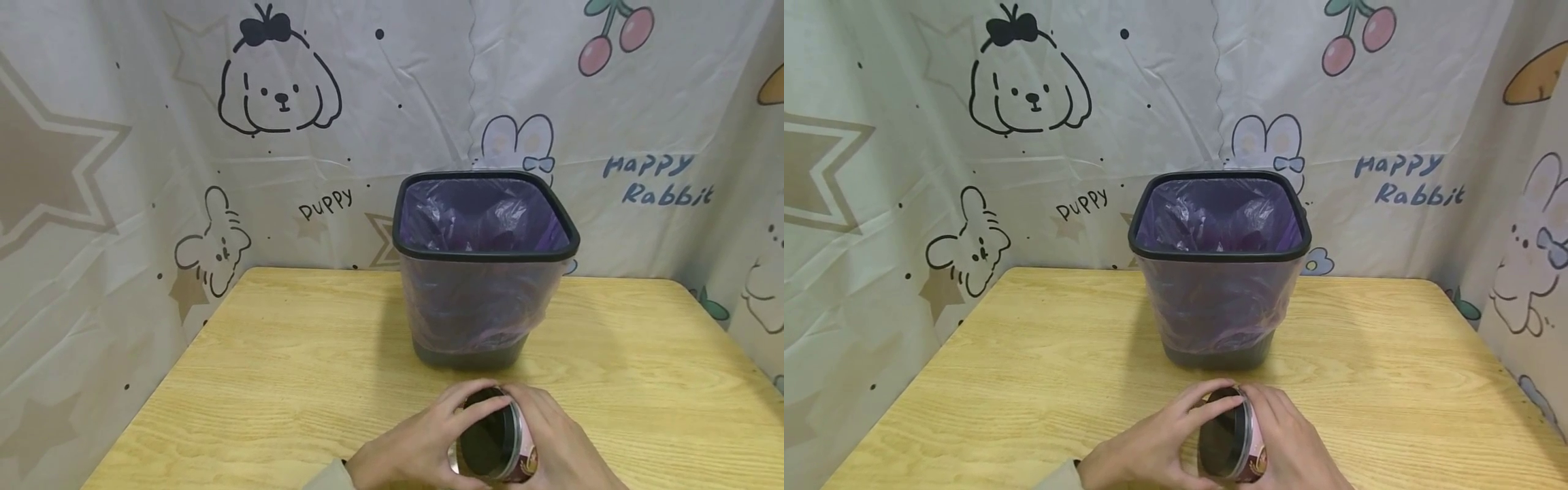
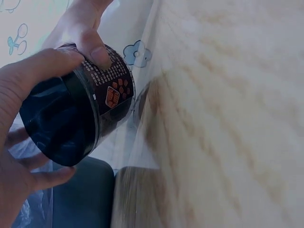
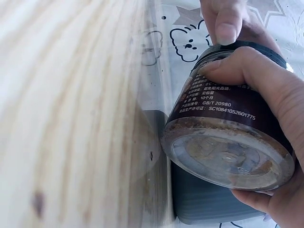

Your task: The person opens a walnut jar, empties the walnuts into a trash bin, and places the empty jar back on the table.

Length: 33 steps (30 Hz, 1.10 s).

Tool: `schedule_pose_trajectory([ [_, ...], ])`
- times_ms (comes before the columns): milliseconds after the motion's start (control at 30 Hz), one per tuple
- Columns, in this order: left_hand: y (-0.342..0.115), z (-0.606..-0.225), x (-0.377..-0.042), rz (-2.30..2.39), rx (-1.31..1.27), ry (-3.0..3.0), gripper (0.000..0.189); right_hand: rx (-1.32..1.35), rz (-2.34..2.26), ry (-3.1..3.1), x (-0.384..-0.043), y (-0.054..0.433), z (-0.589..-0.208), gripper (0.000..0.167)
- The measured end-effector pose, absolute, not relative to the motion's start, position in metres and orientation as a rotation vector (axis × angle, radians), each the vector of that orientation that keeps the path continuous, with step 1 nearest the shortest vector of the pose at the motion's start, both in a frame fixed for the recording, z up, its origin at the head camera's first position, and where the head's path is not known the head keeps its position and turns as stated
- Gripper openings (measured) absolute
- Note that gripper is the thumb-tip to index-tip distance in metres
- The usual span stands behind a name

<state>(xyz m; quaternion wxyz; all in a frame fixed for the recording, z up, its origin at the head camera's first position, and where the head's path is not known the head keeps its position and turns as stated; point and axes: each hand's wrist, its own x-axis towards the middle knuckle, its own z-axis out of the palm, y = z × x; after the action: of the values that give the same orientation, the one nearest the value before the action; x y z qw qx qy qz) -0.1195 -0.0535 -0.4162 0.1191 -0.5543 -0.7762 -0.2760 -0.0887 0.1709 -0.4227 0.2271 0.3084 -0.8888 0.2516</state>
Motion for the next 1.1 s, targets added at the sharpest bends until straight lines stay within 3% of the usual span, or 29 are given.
schedule_pose_trajectory([
  [233, -0.053, -0.4155, -0.1187, -0.774, -1.644, -2.246, 0.094, 0.83, 0.703, -2.478, -0.0872, 0.1694, -0.4226, 0.109],
  [1100, -0.0514, -0.4185, -0.1196, -0.755, -1.577, -2.268, 0.101, 0.836, 0.695, -2.467, -0.0882, 0.1691, -0.4222, 0.108],
])
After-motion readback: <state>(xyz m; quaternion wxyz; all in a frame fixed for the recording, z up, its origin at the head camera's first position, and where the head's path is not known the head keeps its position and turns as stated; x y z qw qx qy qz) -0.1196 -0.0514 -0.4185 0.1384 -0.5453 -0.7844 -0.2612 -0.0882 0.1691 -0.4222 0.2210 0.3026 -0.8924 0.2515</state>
